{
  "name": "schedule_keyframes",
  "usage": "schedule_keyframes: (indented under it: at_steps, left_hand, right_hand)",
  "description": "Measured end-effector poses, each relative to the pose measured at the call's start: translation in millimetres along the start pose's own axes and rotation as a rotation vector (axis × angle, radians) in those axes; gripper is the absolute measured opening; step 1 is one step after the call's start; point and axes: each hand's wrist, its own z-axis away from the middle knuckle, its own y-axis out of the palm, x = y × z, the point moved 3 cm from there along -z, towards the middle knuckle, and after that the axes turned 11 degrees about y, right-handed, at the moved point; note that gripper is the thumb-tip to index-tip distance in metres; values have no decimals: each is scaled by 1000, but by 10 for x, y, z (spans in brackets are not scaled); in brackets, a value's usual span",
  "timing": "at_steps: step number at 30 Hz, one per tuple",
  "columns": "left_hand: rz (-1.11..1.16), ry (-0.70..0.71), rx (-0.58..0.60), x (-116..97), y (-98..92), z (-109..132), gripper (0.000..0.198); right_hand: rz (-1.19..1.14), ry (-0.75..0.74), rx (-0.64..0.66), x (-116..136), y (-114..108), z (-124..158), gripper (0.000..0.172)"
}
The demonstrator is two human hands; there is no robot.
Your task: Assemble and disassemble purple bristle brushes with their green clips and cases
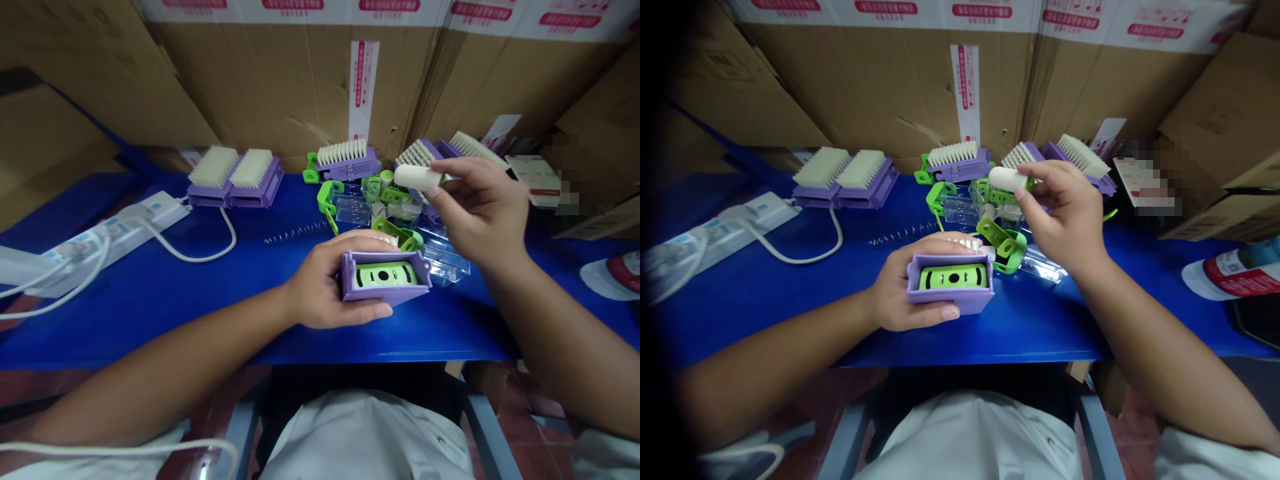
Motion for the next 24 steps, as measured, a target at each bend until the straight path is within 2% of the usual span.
schedule_keyframes:
  at_steps: [6, 13, 19, 21, 24]
  left_hand:
    - [13, -3, 6, -8, 10, -12, 58]
    - [13, -16, 11, -3, 15, -7, 59]
    - [21, -3, 10, -5, 19, -7, 59]
    - [20, -3, 15, -9, 17, -10, 59]
    - [11, -5, 21, -11, 11, -11, 59]
  right_hand:
    - [313, -202, 91, -4, 180, 11, 25]
    - [394, -142, 183, -85, 382, -7, 24]
    - [455, -135, 228, -104, 419, -46, 18]
    - [473, -146, 250, -109, 420, -53, 14]
    - [483, -223, 297, -103, 435, -46, 18]
